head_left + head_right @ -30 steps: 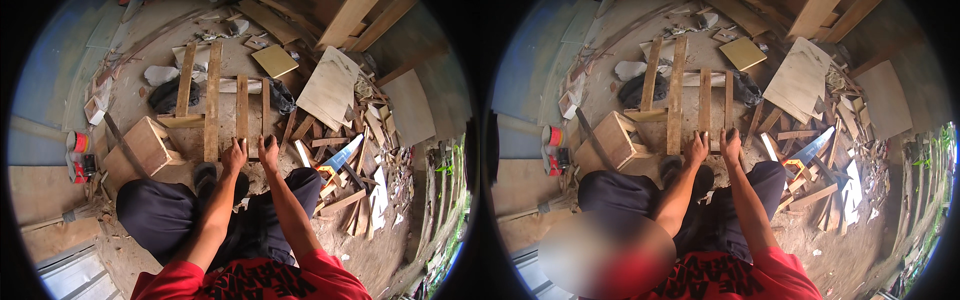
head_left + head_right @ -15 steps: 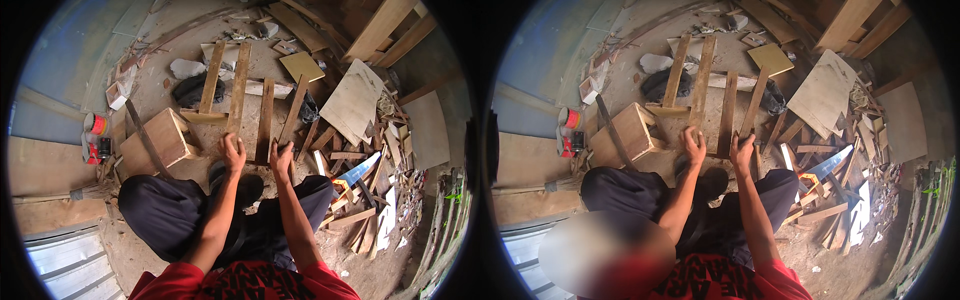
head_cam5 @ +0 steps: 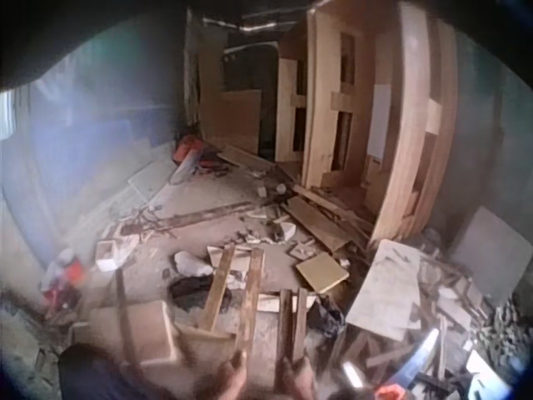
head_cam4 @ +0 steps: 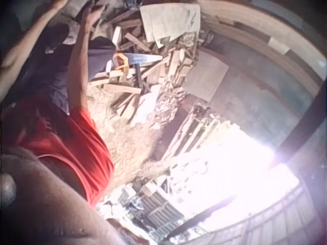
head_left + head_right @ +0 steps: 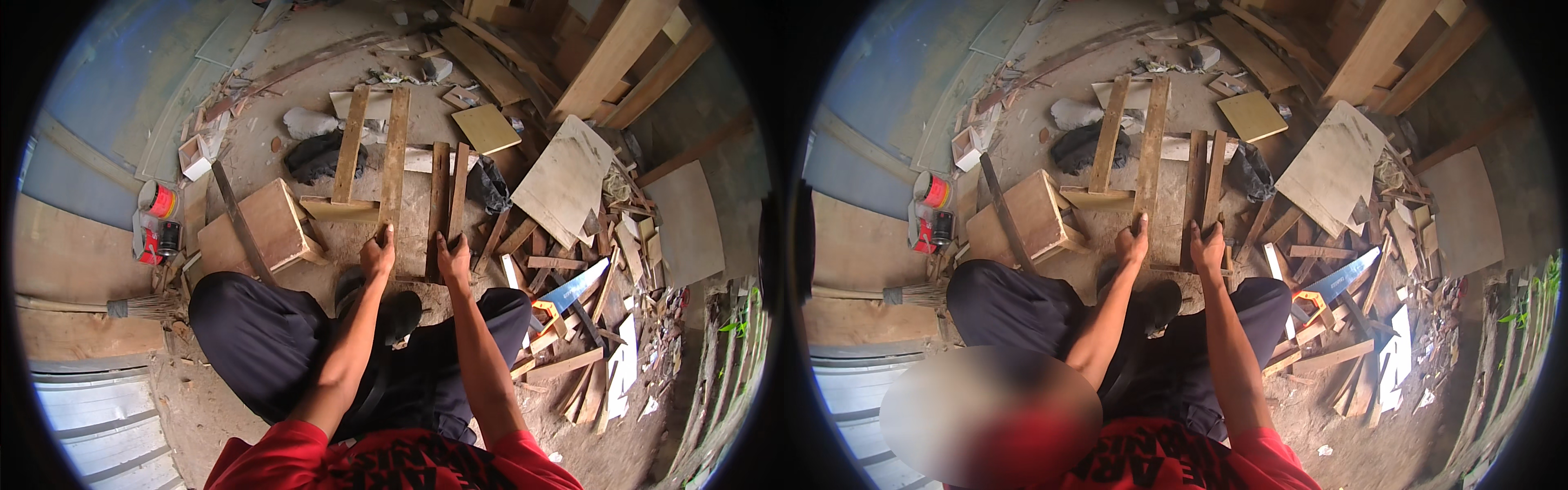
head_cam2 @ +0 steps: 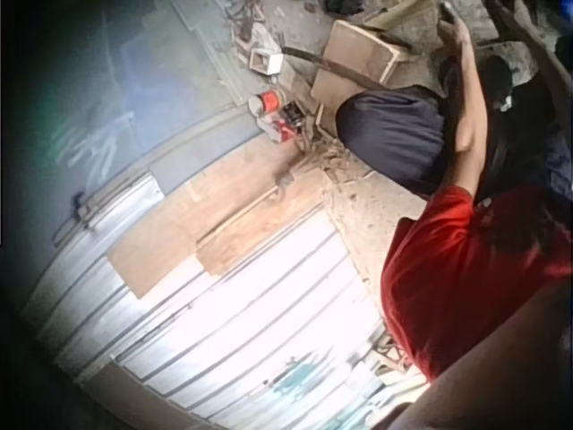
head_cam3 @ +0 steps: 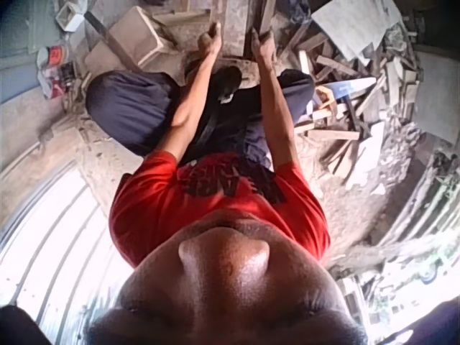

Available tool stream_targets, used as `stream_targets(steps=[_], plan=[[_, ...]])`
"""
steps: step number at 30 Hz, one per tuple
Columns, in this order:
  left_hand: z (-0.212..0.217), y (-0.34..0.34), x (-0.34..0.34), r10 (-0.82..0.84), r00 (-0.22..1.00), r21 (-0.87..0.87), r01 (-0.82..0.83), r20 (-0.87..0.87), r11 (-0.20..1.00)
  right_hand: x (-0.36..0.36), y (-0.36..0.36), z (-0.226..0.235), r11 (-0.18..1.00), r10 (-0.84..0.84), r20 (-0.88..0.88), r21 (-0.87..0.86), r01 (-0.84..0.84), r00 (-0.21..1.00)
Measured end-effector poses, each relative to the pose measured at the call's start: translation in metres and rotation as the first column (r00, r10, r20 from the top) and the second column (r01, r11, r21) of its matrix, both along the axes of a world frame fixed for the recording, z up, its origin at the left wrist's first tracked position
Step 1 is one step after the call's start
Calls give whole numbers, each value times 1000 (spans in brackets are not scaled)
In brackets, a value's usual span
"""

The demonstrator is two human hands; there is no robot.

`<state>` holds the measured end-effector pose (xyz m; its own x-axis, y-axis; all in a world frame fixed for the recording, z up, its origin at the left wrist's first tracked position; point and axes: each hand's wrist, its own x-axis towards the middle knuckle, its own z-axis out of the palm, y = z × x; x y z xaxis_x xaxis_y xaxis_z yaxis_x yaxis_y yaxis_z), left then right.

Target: The person sits on the floor and uses a hand saw to cut a piece of wood. They then use a hammer to drive nails into the wood pieces to assemble a small wooden frame.

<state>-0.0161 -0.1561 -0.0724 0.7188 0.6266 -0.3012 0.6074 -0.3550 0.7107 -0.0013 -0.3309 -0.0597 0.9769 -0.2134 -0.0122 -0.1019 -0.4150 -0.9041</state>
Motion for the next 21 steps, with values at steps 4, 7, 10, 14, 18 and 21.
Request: stream_targets(steps=[4, 7, 10, 14, 18, 21], plan=[[4, -6, -6, -21, 999, 10, 21, -35, 1000, 0, -10, -12, 999, -27, -64, -32, 25, 998], [2, -8, -11, -32, 997, 31, 35, -65, 999, -17, -10, -14, 994, -84, -21, -65, 82, 996], [-5, 0, -2, -18, 998, -6, 18, -66, 1000, -12, -1, -2, 998, -62, -89, -30, 59, 994], [-12, 2, 6, -13, 998, -1, 13, -63, 1000, -4, 2, -10, 997, -83, -69, 2, 83, 994], [-5, 8, 28, -52, 996, 11, 53, -71, 999, 12, 8, -32, 992, -124, -6, -6, 124, 992], [-5, 31, 57, -116, 989, -17, 115, -94, 993, 42, 25, -39, 987, -150, -15, -55, 149, 989]])
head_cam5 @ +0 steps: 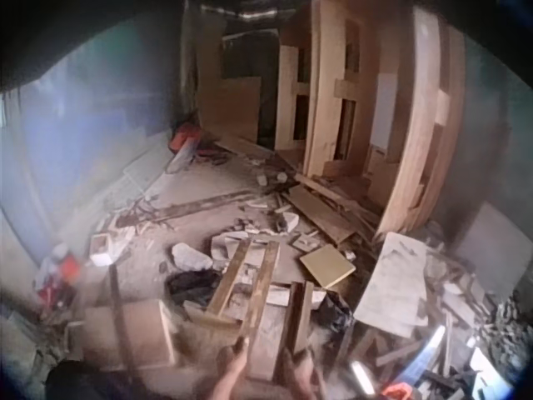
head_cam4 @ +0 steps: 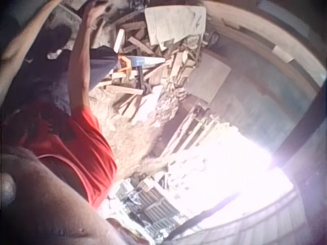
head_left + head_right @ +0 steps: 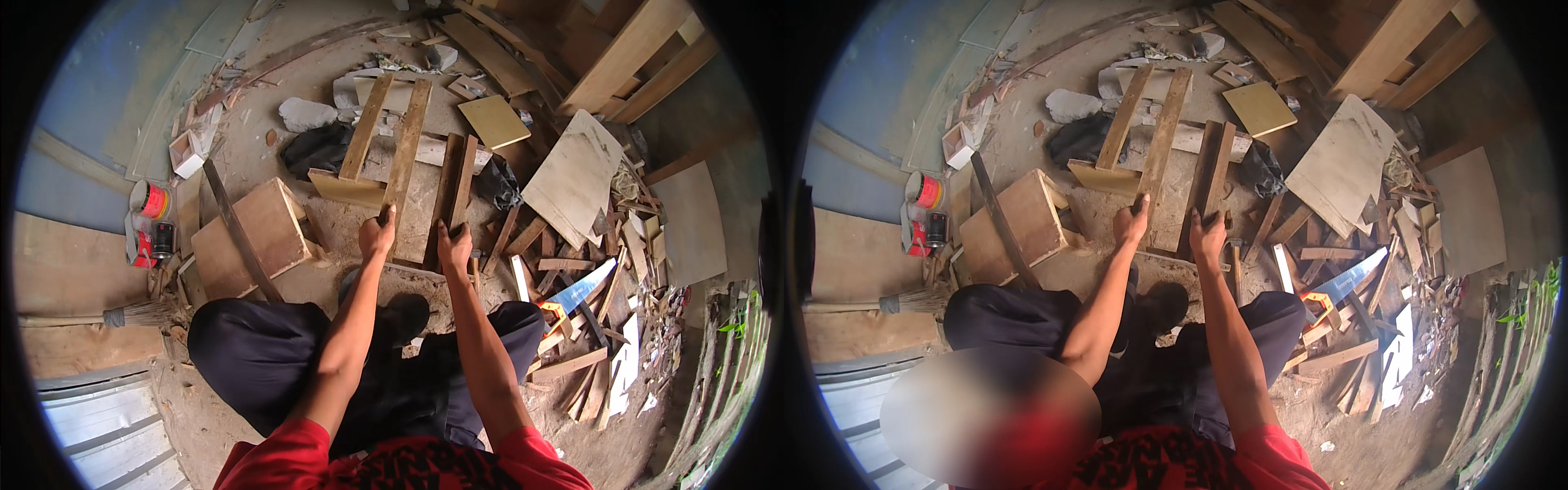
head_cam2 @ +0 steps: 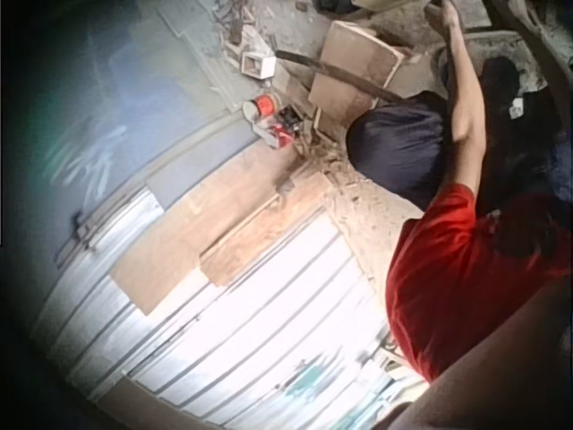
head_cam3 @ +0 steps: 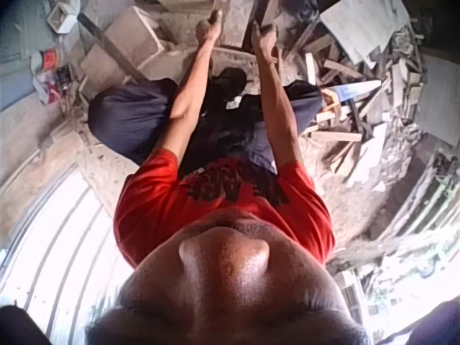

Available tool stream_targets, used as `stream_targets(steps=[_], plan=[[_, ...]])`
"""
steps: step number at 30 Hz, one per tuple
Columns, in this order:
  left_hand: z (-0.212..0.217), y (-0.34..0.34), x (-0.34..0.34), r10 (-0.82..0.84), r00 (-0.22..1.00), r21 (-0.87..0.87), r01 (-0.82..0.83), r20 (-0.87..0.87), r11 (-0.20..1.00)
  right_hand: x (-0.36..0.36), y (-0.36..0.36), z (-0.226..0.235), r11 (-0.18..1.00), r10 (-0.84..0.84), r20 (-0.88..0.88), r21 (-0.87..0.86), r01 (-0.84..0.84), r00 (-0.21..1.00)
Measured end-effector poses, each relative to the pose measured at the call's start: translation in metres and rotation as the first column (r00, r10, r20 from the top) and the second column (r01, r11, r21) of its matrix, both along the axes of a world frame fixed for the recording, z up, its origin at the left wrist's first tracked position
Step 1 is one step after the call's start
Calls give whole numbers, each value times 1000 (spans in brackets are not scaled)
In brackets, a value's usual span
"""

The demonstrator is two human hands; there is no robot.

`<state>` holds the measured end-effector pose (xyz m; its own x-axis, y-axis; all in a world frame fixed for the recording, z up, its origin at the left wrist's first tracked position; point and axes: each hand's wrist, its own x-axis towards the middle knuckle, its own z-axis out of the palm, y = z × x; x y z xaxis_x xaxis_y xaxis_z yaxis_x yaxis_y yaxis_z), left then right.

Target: The person sits on the floor and uses a hand saw to cut a piece of wood. They then use a hammer to drive nails into the wood pieces to assemble a small wooden frame.

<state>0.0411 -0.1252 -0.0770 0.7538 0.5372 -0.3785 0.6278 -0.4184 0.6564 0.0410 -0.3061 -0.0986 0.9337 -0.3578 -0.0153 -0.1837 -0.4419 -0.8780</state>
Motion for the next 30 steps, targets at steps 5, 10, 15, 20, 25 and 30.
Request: stream_targets(steps=[5, 10, 15, 20, 25, 30], plan=[[-4, 18, 27, 38, 998, 28, -39, 54, 999, 33, 22, 11, 998, 66, -24, 20, -66, 998], [-11, 17, 30, 12, 999, 19, -12, 47, 1000, 43, 17, -3, 991, 134, -51, 17, -134, 990], [-17, 35, 35, -38, 999, -6, 38, 19, 999, 39, 28, 6, 989, 148, -97, -2, -148, 984], [-13, 28, 7, -62, 995, -65, 57, -81, 996, 8, 24, 4, 989, 138, -54, 64, -134, 989], [-2, 8, -21, 11, 1000, 39, -11, 22, 999, -23, 18, 8, 997, 54, 11, 48, -55, 998], [-1, -3, -17, -45, 998, 63, 42, 54, 997, -18, 7, -3, 1000, 0, 73, 25, -2, 997]])
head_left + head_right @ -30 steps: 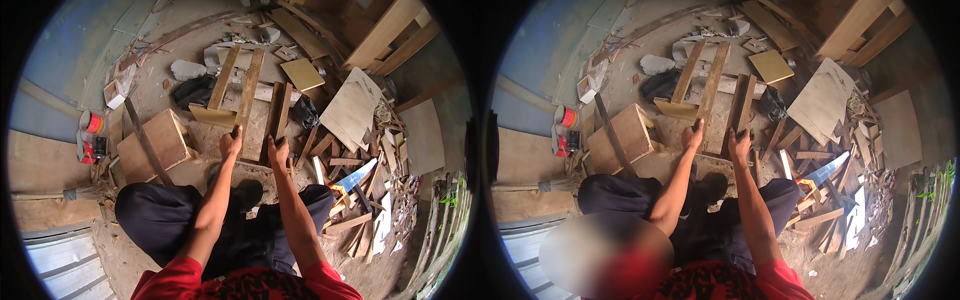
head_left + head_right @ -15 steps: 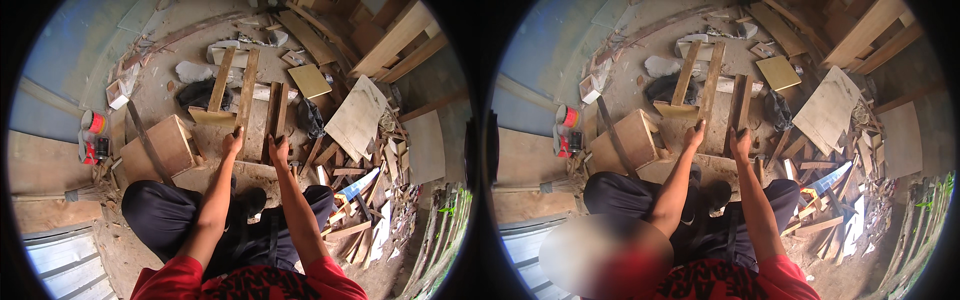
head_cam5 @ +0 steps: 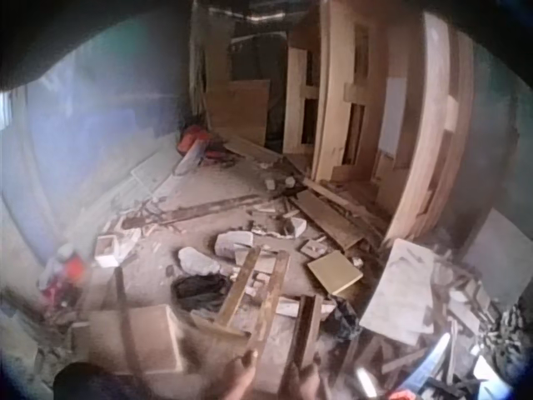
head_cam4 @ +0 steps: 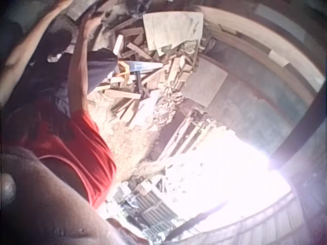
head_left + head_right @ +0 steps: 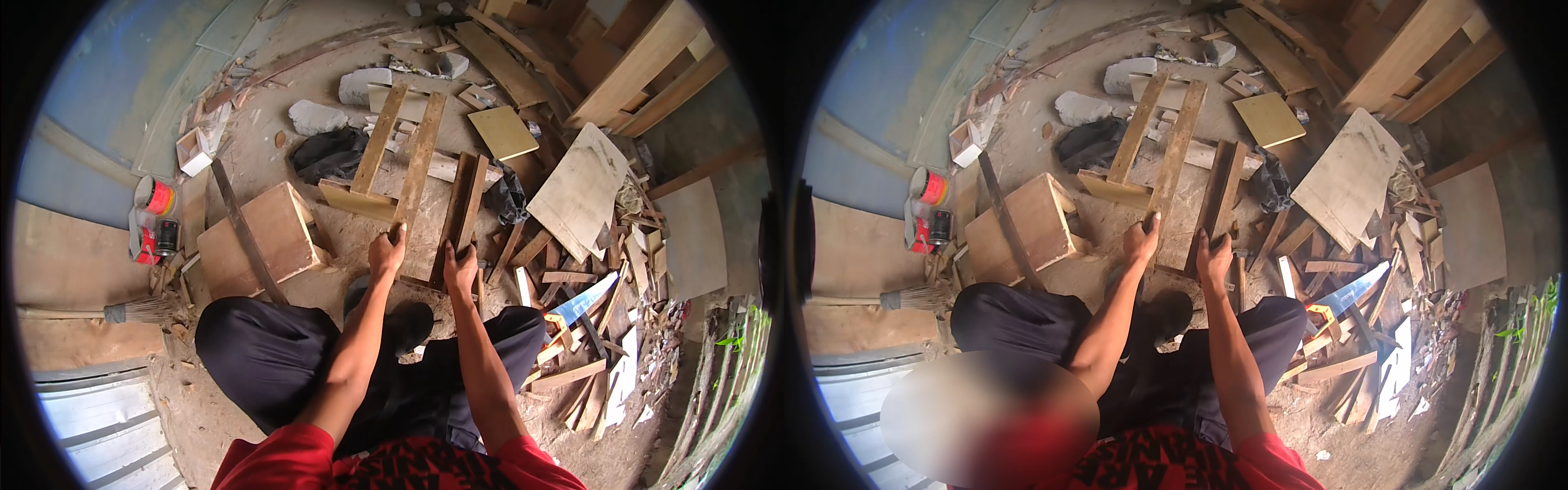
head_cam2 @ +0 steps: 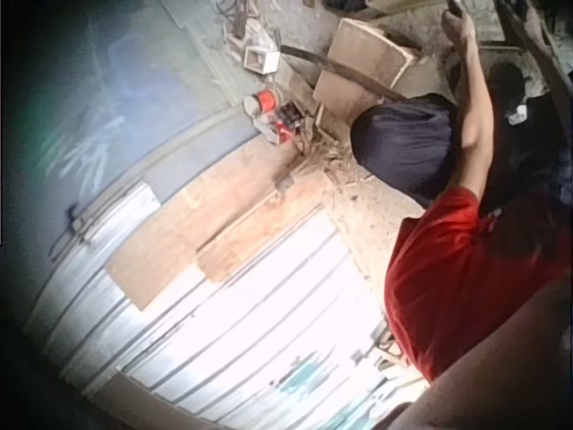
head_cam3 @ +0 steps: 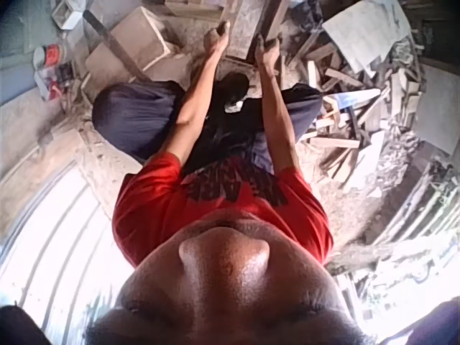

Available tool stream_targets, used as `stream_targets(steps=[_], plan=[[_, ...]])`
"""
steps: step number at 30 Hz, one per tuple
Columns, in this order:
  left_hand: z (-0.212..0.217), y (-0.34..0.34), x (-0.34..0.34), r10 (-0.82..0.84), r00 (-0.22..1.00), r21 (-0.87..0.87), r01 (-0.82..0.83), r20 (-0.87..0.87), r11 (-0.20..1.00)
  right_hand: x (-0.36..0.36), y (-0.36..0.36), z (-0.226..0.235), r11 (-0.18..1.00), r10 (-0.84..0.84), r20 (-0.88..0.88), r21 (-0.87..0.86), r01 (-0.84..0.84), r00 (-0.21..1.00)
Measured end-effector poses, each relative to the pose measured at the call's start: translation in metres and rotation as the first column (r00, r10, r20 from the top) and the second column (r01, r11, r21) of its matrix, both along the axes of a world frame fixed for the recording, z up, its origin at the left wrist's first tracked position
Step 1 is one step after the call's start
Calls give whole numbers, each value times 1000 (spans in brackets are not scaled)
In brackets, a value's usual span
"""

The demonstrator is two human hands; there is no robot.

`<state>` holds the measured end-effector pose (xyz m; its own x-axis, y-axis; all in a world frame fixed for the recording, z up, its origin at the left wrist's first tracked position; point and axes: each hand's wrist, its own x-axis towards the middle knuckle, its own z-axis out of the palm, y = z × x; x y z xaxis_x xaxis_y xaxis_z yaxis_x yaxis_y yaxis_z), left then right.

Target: The person sits on the floor and uses a hand saw to cut a piece of wood. They then use a hammer to drive nails into the wood pieces to assemble a small wooden frame.

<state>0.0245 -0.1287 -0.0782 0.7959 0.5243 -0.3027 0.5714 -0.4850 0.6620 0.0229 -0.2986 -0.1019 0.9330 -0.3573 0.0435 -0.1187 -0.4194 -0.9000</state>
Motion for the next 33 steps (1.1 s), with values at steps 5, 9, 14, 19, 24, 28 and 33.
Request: stream_targets(steps=[5, 9, 14, 19, 24, 28, 33], plan=[[-7, 1, 22, 14, 1000, -46, -15, -18, 999, 20, -4, 10, 998, 53, -112, -10, -55, 992], [-10, 3, 39, 58, 998, -25, -58, 6, 998, 45, 0, 15, 994, 99, -102, -41, -103, 990], [-11, 4, 50, 49, 999, -9, -49, -1, 999, 62, 2, 10, 988, 130, -71, -75, -136, 989], [-18, 7, 55, 51, 999, 2, -51, 1, 999, 64, 2, 8, 987, 141, -138, -57, -150, 980], [-14, 15, 51, -27, 997, 28, 29, -72, 999, 59, 4, 17, 987, 156, -239, 1, -160, 959], [2, 2, 17, -25, 992, -67, 17, -121, 998, 25, -9, 8, 986, 156, -257, -19, -166, 954], [-13, -13, -23, 37, 999, -11, -37, 10, 999, -12, -17, 8, 987, 124, -137, -89, -137, 983]])
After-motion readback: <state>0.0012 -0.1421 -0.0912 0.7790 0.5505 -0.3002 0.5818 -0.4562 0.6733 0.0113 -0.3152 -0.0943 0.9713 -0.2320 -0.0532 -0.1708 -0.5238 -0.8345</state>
